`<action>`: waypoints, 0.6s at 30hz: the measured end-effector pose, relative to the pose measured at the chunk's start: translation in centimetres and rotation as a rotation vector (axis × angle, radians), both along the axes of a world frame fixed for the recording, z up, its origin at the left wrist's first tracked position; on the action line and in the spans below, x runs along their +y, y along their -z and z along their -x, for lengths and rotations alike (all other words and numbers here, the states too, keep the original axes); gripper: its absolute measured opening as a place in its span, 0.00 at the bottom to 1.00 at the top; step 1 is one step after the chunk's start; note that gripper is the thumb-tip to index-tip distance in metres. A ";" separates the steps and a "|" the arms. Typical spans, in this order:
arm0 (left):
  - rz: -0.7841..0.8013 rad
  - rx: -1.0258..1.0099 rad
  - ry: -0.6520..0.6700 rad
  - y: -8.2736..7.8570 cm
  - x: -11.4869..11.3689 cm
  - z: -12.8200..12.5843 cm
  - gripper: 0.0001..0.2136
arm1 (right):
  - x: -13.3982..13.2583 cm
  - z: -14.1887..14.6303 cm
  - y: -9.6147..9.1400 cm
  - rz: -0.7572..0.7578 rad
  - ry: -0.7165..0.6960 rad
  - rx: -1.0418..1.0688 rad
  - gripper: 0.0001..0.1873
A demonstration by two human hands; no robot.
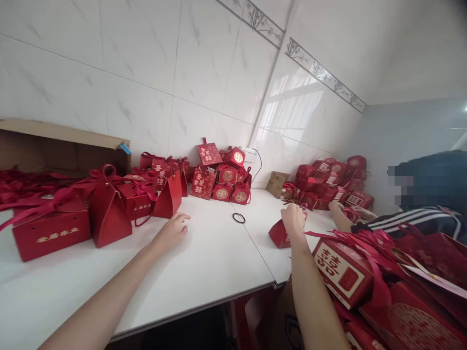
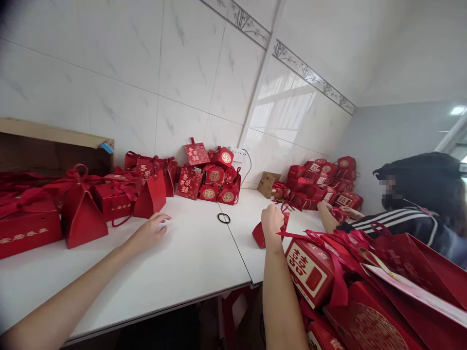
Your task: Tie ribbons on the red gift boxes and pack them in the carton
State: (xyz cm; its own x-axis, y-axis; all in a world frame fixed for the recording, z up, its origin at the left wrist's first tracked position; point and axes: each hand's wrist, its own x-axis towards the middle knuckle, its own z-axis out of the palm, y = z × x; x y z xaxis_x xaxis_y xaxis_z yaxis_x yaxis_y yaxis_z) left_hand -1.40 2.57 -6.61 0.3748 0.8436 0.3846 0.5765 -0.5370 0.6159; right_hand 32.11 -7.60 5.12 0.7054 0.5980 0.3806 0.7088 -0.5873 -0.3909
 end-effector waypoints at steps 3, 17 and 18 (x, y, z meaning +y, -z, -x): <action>-0.014 -0.048 -0.006 0.0 -0.1 -0.2 0.16 | 0.1 2.7 -0.4 -0.059 -0.095 -0.064 0.15; 0.077 -0.519 -0.001 -1.9 -1.0 -0.1 0.20 | 5.1 17.6 5.2 -0.428 -1.370 0.064 0.11; 0.048 -0.533 -0.073 -1.9 -0.9 0.1 0.18 | 5.8 17.5 5.2 -0.437 -1.364 0.038 0.07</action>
